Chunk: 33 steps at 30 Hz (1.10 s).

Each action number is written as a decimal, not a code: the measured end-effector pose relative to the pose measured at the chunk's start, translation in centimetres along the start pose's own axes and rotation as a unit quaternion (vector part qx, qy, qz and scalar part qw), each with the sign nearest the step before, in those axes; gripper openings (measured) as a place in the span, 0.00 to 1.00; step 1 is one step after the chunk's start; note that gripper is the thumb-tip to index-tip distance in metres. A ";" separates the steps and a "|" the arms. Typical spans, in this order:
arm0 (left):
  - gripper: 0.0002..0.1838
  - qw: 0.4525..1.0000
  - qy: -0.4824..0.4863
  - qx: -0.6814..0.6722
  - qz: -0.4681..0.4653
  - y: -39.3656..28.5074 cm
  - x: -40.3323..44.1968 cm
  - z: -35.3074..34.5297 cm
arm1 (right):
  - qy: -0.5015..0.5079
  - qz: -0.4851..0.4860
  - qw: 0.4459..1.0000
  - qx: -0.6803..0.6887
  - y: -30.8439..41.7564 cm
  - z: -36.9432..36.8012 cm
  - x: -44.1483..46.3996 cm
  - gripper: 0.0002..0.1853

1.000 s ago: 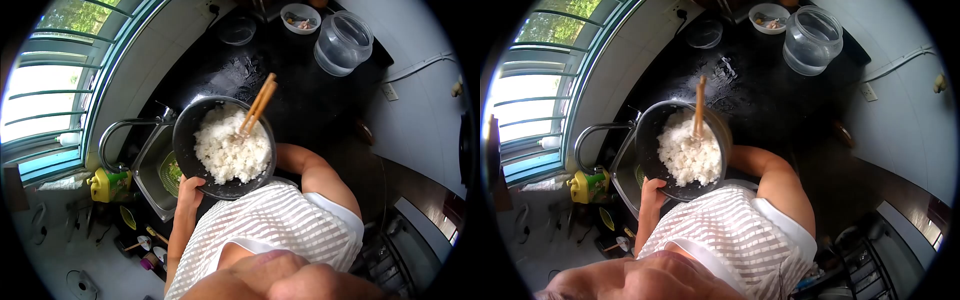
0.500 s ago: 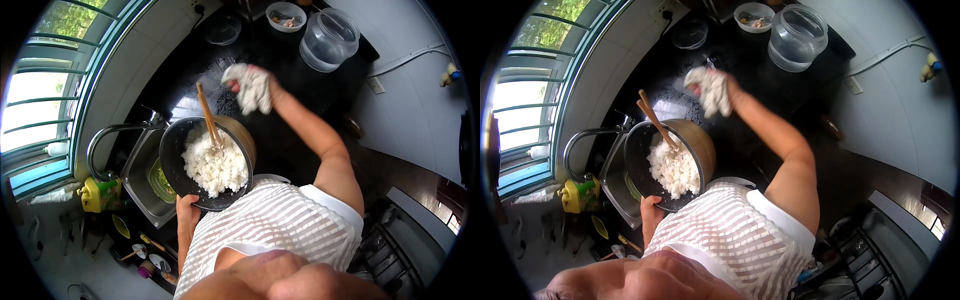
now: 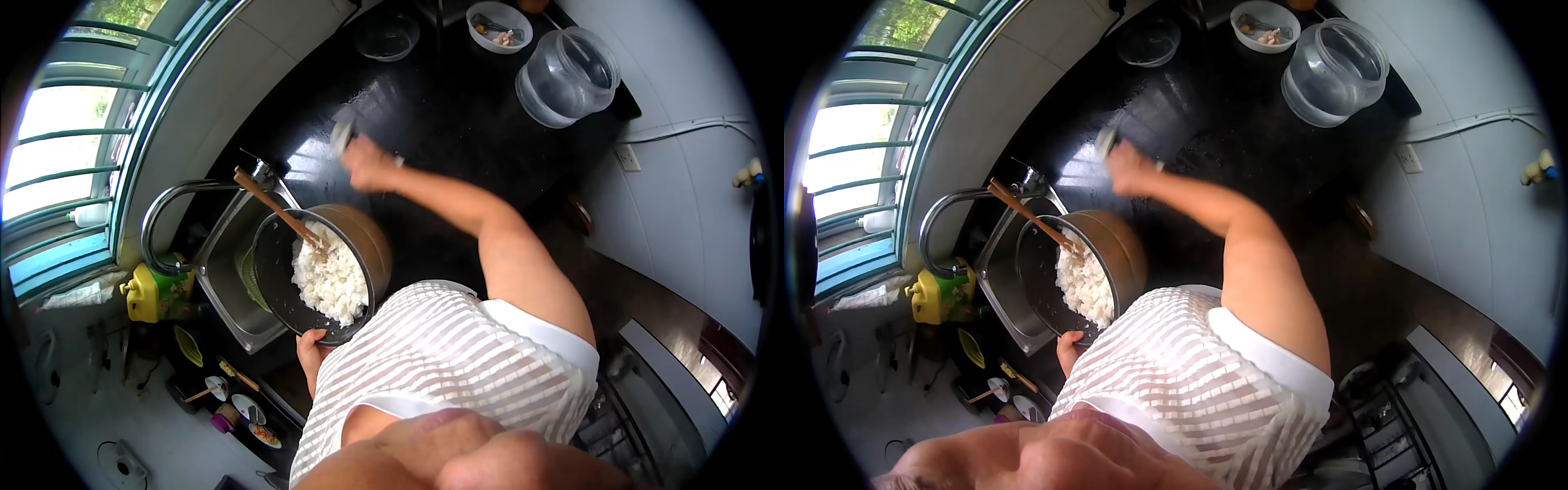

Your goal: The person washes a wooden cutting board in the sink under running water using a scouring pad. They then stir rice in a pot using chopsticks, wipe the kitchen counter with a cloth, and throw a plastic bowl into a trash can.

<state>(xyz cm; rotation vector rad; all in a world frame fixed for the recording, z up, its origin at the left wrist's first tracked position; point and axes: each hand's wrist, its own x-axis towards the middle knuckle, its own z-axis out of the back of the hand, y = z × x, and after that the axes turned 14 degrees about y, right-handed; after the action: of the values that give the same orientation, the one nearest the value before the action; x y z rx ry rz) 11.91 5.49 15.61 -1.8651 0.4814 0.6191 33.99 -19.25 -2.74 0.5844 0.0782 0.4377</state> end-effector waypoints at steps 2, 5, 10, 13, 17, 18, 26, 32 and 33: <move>0.30 1.000 0.019 0.000 -0.006 0.2 0.0 0.7 | -0.013 0.137 0.989 0.055 4.1 -4.6 -1.2 0.14; 0.30 1.000 0.025 -0.004 -0.008 0.9 0.9 1.7 | -0.102 0.211 0.947 0.218 3.8 -7.0 -3.3 0.14; 0.31 1.000 0.018 -0.006 -0.012 0.7 1.6 -0.1 | -0.218 -0.064 0.970 0.082 -3.9 7.7 -14.9 0.20; 0.30 1.000 0.022 -0.002 0.017 0.3 1.6 0.7 | -0.254 -0.235 0.927 -0.144 -12.5 7.1 -18.3 0.18; 0.28 0.996 -0.012 0.073 0.049 0.0 1.4 0.4 | -0.156 -0.060 0.986 -0.022 -2.7 4.2 -10.6 0.05; 0.28 0.995 -0.034 0.087 0.047 -0.2 0.8 -0.8 | -0.172 0.008 0.985 -0.022 -0.6 0.8 -9.0 0.06; 0.29 0.999 -0.019 0.036 -0.005 1.5 1.2 0.5 | -0.234 0.093 0.946 0.204 -4.1 3.5 -1.8 0.12; 0.28 0.999 -0.029 0.028 -0.001 1.0 1.1 -0.9 | -0.203 -0.150 0.964 -0.086 -11.0 4.5 8.1 0.20; 0.28 0.999 -0.028 0.033 0.005 1.1 1.3 -0.3 | -0.212 -0.159 0.960 -0.095 -10.1 4.4 9.8 0.21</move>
<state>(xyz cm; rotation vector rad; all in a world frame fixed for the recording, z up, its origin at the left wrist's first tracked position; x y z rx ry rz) 12.35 4.74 14.09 -1.7790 0.4683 0.6534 47.58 -24.95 -4.11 0.4548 -0.2755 0.0009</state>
